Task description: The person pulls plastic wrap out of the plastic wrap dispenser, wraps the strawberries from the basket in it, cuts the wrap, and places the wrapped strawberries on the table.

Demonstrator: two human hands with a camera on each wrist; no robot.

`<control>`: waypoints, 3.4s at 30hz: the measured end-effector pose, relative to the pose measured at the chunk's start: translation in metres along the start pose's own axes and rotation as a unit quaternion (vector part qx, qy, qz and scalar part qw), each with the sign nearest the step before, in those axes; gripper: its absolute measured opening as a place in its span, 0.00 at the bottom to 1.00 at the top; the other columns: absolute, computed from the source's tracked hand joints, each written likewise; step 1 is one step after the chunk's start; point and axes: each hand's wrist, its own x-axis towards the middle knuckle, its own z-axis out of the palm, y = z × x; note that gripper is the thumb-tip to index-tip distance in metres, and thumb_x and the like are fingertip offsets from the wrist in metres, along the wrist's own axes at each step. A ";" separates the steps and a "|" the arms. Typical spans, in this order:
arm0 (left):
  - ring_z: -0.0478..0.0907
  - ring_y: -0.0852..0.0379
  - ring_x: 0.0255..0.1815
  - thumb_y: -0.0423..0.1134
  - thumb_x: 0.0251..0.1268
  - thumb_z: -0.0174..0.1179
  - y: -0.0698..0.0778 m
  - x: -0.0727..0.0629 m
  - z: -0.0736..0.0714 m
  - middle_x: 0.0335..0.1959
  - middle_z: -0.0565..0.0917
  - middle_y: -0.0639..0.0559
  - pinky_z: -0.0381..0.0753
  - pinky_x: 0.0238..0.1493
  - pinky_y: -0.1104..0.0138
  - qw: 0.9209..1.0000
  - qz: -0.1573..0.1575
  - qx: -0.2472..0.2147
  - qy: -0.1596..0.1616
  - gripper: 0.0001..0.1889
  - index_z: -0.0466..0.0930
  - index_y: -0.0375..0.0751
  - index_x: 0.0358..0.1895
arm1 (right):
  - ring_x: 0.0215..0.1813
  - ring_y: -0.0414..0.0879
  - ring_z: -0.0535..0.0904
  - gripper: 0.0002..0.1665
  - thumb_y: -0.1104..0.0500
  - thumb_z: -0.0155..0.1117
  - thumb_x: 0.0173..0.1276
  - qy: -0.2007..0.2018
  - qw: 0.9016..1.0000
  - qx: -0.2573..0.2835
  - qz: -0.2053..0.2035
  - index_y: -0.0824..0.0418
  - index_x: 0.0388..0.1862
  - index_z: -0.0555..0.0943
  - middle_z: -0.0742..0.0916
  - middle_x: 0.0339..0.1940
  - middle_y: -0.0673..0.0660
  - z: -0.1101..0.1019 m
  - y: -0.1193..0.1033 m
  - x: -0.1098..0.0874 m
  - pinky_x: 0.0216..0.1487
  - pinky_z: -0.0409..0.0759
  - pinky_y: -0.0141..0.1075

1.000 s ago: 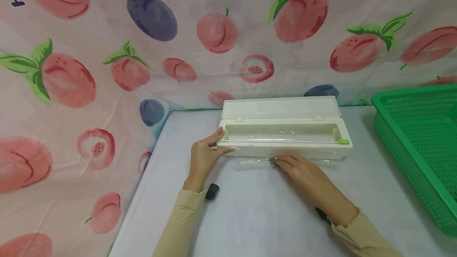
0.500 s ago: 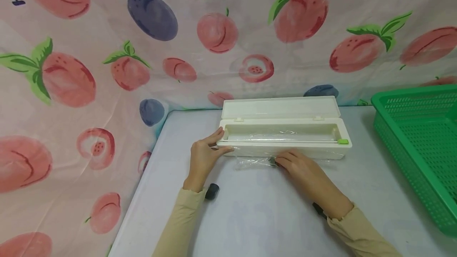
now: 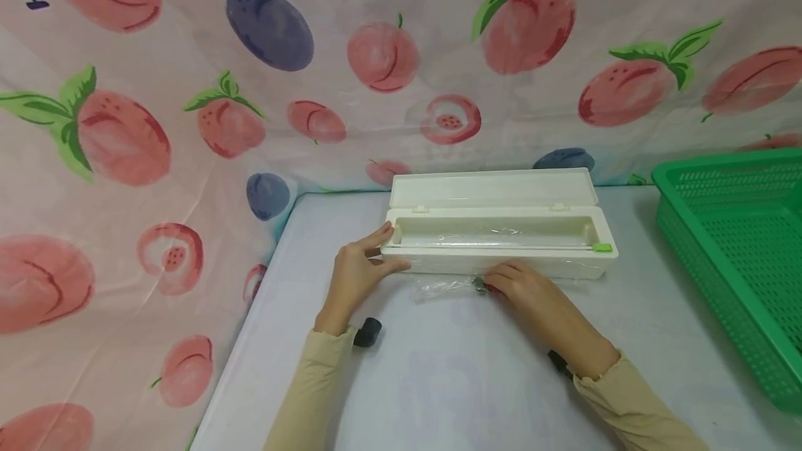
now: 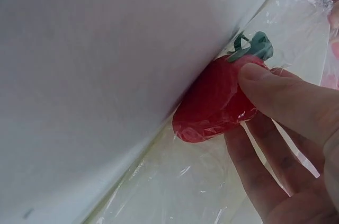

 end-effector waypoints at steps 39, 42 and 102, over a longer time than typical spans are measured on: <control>0.77 0.56 0.64 0.45 0.46 0.79 0.032 -0.027 -0.023 0.61 0.82 0.56 0.74 0.66 0.58 0.995 0.075 0.057 -0.043 0.34 0.81 0.46 0.62 | 0.43 0.44 0.82 0.13 0.68 0.73 0.58 -0.042 0.994 0.100 0.026 0.62 0.43 0.85 0.86 0.36 0.47 -0.009 -0.006 -0.001 0.47 0.83 0.39; 0.78 0.57 0.63 0.43 0.46 0.79 0.040 -0.036 -0.013 0.59 0.83 0.55 0.75 0.65 0.61 0.986 0.140 0.080 -0.038 0.30 0.83 0.44 0.58 | 0.43 0.45 0.81 0.12 0.68 0.73 0.59 -0.046 0.993 0.106 0.033 0.62 0.43 0.85 0.86 0.36 0.47 -0.010 -0.006 -0.001 0.47 0.83 0.40; 0.83 0.67 0.49 0.43 0.54 0.74 0.057 -0.044 0.091 0.47 0.87 0.60 0.79 0.51 0.76 0.937 0.240 0.211 -0.139 0.17 0.88 0.49 0.48 | 0.42 0.39 0.78 0.14 0.64 0.78 0.55 -0.053 0.986 0.145 0.068 0.55 0.40 0.85 0.85 0.40 0.46 -0.010 0.005 -0.011 0.42 0.82 0.36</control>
